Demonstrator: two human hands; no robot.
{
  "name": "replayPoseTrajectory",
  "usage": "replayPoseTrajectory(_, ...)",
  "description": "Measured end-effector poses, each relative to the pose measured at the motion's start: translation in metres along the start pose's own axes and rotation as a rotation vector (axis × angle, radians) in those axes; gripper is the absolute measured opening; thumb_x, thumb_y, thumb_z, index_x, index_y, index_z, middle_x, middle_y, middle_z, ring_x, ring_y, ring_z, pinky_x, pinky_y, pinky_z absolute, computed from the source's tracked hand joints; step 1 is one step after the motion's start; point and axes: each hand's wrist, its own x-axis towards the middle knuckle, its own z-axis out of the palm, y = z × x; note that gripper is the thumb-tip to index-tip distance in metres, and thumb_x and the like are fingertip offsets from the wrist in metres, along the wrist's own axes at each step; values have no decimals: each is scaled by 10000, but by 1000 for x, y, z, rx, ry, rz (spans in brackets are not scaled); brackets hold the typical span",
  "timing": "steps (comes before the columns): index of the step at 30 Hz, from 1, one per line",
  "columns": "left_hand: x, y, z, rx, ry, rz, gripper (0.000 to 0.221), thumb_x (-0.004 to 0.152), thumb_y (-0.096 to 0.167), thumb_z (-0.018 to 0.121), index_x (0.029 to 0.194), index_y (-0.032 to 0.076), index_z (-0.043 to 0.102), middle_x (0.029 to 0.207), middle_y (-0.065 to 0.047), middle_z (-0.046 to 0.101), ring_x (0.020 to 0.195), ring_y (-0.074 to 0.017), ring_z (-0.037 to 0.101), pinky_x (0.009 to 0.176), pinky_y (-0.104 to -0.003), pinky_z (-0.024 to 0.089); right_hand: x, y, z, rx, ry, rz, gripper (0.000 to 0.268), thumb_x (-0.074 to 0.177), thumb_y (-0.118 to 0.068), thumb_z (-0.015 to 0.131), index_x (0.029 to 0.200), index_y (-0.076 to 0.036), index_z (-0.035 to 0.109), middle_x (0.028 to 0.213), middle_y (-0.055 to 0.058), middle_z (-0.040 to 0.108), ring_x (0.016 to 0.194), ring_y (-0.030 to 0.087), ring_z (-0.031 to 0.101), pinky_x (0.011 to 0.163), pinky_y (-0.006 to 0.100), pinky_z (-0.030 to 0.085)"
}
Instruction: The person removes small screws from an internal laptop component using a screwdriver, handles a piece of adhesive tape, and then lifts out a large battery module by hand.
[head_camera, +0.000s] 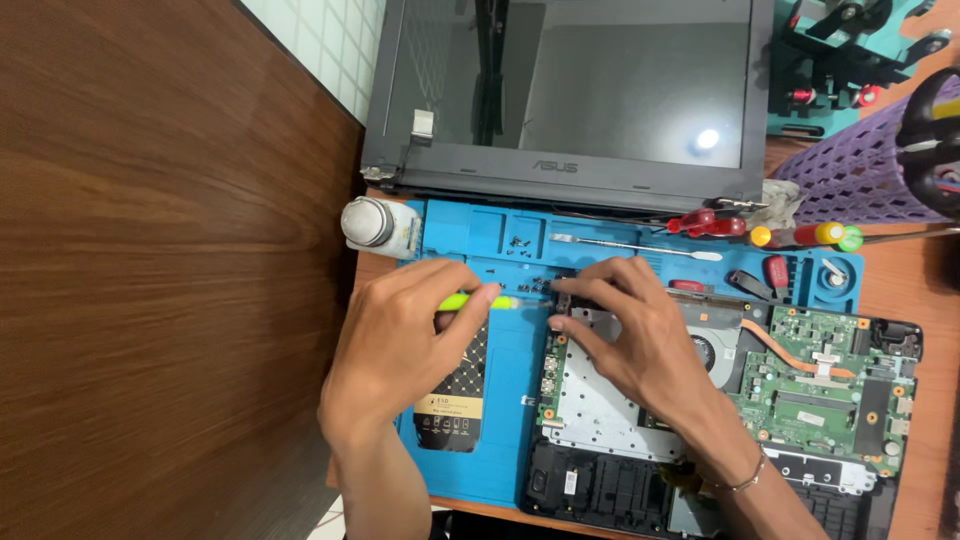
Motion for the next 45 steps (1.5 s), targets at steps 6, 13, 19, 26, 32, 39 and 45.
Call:
replayPoseTrajectory(6,-3,1,-2,-32,-18,54,186,913,193,733,814,37,714,680,-45,666,525,-152,612,491,-319,474,-1,-4,2,87,-64,1,251,812,-185,804,1045,-97,770,929,47,685,874,220,614,770,375,536)
replayPoseTrajectory(13,-3,0,-1,-44,-25,19,181,915,194,724,826,36,720,713,-45,690,525,-147,636,493,-303,495,-4,0,5,78,-57,9,161,829,-146,785,980,-89,774,886,46,685,856,227,611,769,377,527)
replayPoseTrajectory(19,-3,2,-1,-28,-29,26,185,908,203,727,827,37,719,715,-51,694,543,-167,648,503,-316,500,-5,3,3,62,-41,-3,135,811,-157,803,927,-89,788,824,39,695,827,220,599,741,373,519)
replayPoseTrajectory(26,-4,6,0,-24,-17,73,190,904,201,734,816,33,716,705,-60,681,558,-185,641,516,-327,493,-9,6,0,58,-2,-20,128,785,-170,829,881,-92,795,801,30,704,794,207,593,715,367,513)
replayPoseTrajectory(32,-6,12,3,-88,-40,99,174,894,171,742,823,14,715,692,-58,680,546,-174,633,506,-320,490,-16,6,-4,64,49,-43,171,737,-204,865,822,-87,773,802,14,716,776,190,597,683,352,506)
replayPoseTrajectory(39,-8,25,8,-68,-14,201,177,906,150,743,826,0,694,704,-74,666,579,-187,637,536,-324,497,-26,6,-15,53,85,-2,176,726,-196,886,774,-80,762,777,14,708,739,191,587,653,343,504)
replayPoseTrajectory(45,-8,40,15,-49,-28,237,177,902,148,745,827,-4,693,719,-83,674,581,-201,642,528,-322,492,-38,9,-27,73,169,-38,177,719,-173,885,791,-69,761,807,23,711,768,196,602,687,347,503)
